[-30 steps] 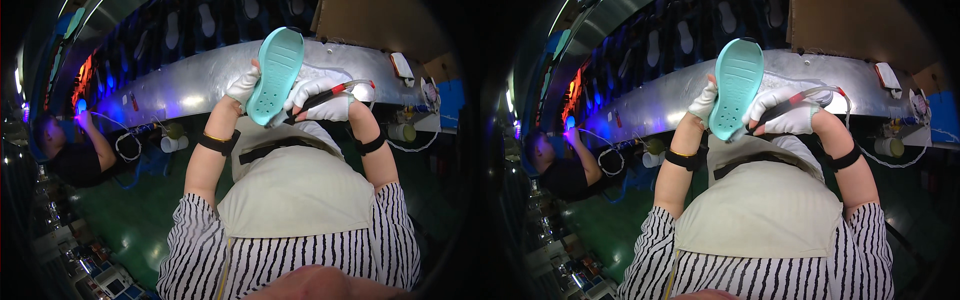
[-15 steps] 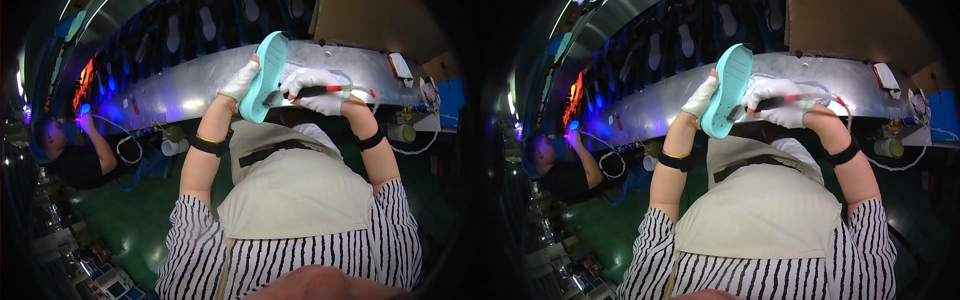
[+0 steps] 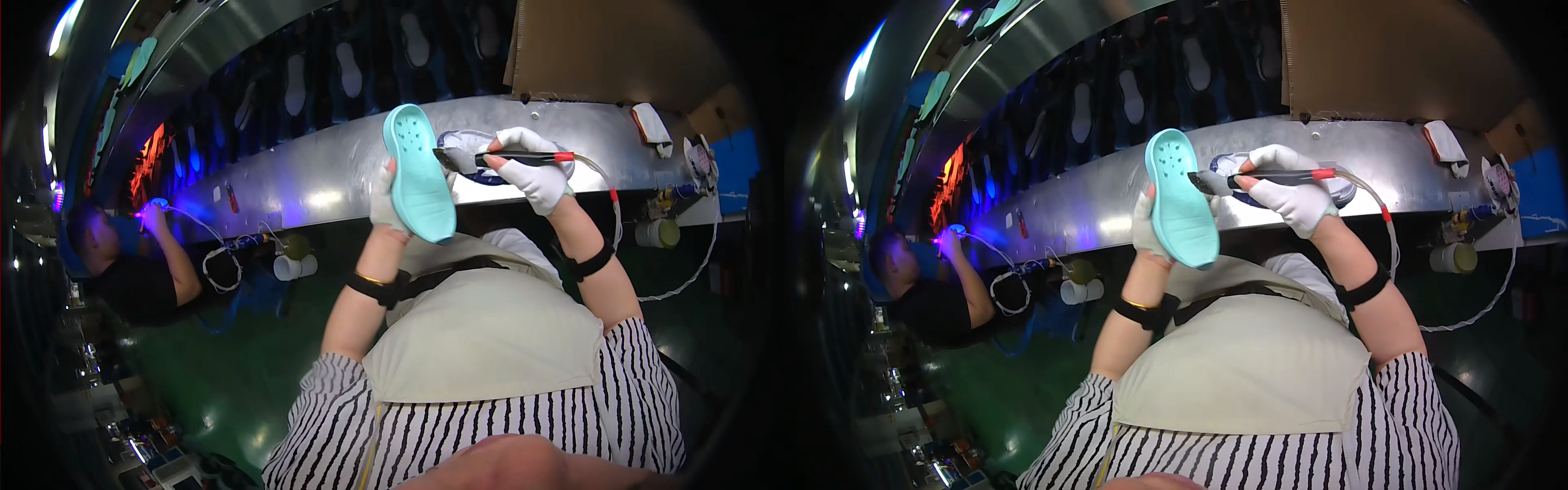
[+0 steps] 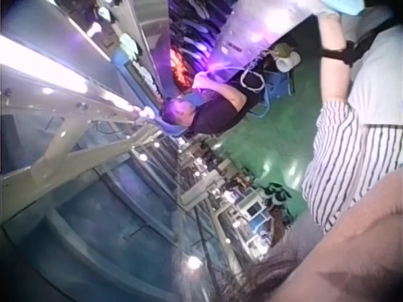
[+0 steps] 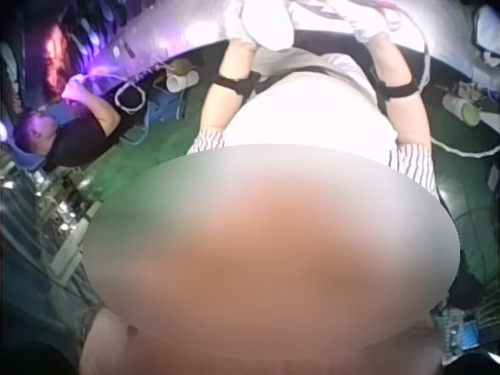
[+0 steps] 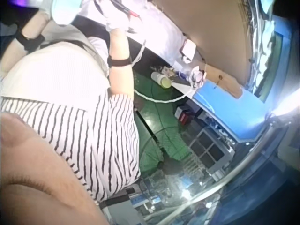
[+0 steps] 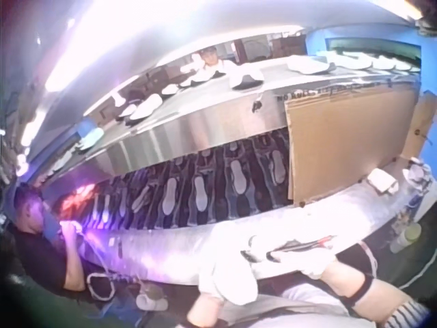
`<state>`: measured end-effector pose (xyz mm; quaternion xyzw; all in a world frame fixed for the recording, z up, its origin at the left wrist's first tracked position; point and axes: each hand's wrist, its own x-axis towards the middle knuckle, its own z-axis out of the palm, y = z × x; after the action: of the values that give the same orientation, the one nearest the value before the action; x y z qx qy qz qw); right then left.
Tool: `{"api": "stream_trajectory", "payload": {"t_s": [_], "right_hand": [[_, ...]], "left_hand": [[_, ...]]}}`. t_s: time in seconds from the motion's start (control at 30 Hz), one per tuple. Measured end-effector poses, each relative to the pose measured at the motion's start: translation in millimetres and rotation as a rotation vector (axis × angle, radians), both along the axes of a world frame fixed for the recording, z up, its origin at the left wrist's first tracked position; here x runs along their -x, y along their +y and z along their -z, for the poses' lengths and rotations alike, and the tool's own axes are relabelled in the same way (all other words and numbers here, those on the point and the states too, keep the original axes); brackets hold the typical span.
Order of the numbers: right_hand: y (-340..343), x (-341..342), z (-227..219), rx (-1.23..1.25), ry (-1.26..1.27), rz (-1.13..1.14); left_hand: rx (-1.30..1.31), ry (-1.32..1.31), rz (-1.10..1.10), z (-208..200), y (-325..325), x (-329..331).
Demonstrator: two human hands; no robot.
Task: Apply adhesive to shoe outsoles using a precision applicator tool.
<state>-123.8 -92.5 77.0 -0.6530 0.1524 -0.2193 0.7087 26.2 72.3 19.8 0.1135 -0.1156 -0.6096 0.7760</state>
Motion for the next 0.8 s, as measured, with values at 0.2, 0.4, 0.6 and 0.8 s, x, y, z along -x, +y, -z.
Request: {"api": "stream_trajectory", "payload": {"t_s": [0.2, 0.4, 0.6, 0.8], "right_hand": [[0, -25, 10, -0.056, -0.120, 0.100], [15, -17, -2, 0.210, -0.085, -0.075], [18, -19, 5, 0.474, -0.227, -0.030], [21, 2, -3, 0.271, 0.033, -0.206]], "left_hand": [[-0.135, -0.009, -0.164, -10, -25, 53], [-0.327, 0.046, -0.303, -3, -26, 46], [-0.103, -0.166, -0.382, 9, -30, 34], [-0.029, 0.087, -0.319, 2, -29, 25]]}}
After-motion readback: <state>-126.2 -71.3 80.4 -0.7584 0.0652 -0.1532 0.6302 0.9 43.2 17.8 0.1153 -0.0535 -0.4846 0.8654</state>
